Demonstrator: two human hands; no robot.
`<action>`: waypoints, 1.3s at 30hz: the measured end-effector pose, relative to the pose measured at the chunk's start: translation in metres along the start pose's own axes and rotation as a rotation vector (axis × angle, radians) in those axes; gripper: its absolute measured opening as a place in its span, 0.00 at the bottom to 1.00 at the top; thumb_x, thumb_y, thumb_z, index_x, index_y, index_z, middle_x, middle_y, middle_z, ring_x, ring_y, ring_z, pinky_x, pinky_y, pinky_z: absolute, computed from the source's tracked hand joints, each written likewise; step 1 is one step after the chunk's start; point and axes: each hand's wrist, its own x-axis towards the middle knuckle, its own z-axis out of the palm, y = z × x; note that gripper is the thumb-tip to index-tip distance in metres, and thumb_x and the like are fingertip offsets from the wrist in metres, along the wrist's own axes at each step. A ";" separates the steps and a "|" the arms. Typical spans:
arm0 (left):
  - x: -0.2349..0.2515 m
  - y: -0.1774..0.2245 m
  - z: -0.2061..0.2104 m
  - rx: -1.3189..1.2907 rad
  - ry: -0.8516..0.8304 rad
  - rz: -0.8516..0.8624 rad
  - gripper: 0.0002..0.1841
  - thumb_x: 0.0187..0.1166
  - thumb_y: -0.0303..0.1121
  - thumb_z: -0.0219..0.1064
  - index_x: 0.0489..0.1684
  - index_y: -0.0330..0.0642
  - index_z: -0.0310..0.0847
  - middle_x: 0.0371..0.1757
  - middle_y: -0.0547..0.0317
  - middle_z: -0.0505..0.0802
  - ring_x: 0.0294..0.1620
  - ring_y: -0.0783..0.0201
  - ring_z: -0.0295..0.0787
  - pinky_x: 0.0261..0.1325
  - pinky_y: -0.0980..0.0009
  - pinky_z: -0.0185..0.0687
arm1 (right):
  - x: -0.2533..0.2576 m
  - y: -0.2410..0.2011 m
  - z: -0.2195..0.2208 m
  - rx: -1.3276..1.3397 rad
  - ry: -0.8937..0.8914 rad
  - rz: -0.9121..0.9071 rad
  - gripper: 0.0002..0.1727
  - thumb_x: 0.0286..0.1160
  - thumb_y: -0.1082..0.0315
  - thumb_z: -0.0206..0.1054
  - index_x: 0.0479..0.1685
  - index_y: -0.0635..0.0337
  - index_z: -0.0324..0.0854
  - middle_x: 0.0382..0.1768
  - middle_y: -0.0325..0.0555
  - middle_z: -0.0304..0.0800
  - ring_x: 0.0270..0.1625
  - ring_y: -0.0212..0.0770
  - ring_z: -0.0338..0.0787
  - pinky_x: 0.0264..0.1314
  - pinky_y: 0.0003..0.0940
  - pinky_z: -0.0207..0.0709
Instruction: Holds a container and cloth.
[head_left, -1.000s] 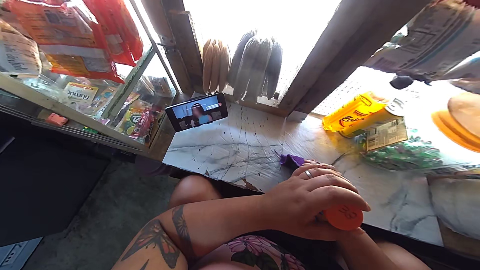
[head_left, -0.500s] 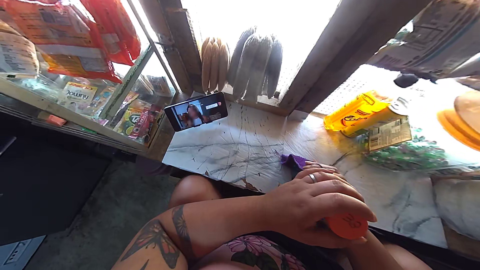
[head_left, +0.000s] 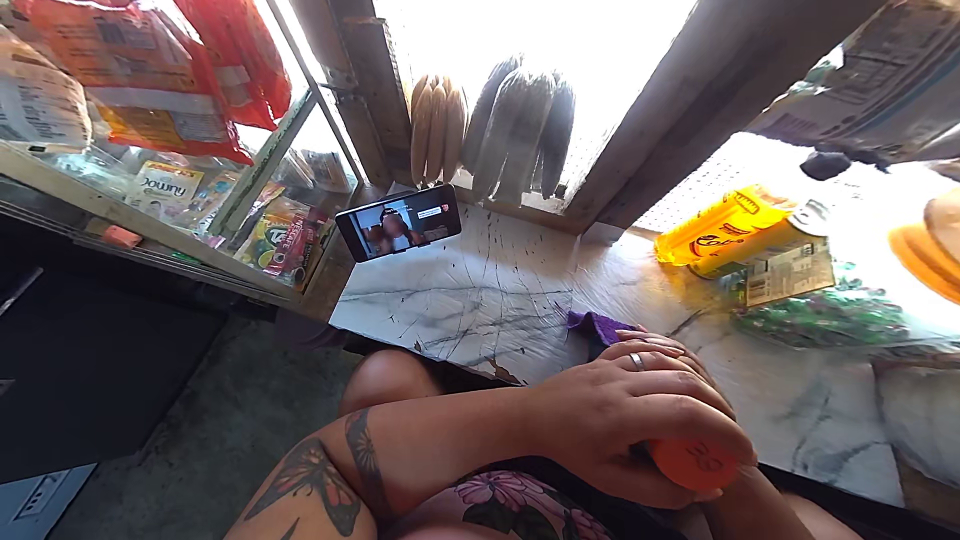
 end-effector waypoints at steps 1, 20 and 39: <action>0.000 -0.001 0.000 -0.006 -0.003 0.005 0.13 0.75 0.36 0.69 0.51 0.38 0.83 0.51 0.45 0.90 0.63 0.52 0.84 0.80 0.57 0.63 | 0.000 0.000 -0.002 -0.013 -0.027 0.005 0.12 0.74 0.81 0.57 0.41 0.83 0.85 0.46 0.58 0.95 0.63 0.34 0.90 0.77 0.20 0.68; 0.000 -0.002 -0.001 0.053 0.079 -0.070 0.19 0.79 0.44 0.70 0.53 0.36 0.81 0.50 0.46 0.92 0.63 0.56 0.86 0.83 0.57 0.61 | -0.011 0.024 -0.002 0.282 0.052 -0.024 0.13 0.75 0.72 0.64 0.51 0.73 0.85 0.52 0.38 0.94 0.67 0.13 0.81 0.76 0.10 0.64; -0.003 -0.013 -0.002 0.060 0.114 -0.045 0.19 0.71 0.37 0.78 0.51 0.31 0.85 0.50 0.44 0.94 0.63 0.50 0.88 0.79 0.47 0.70 | -0.027 0.067 -0.002 0.550 -0.086 -0.067 0.33 0.74 0.55 0.72 0.80 0.47 0.69 0.73 0.25 0.83 0.80 0.25 0.75 0.85 0.25 0.68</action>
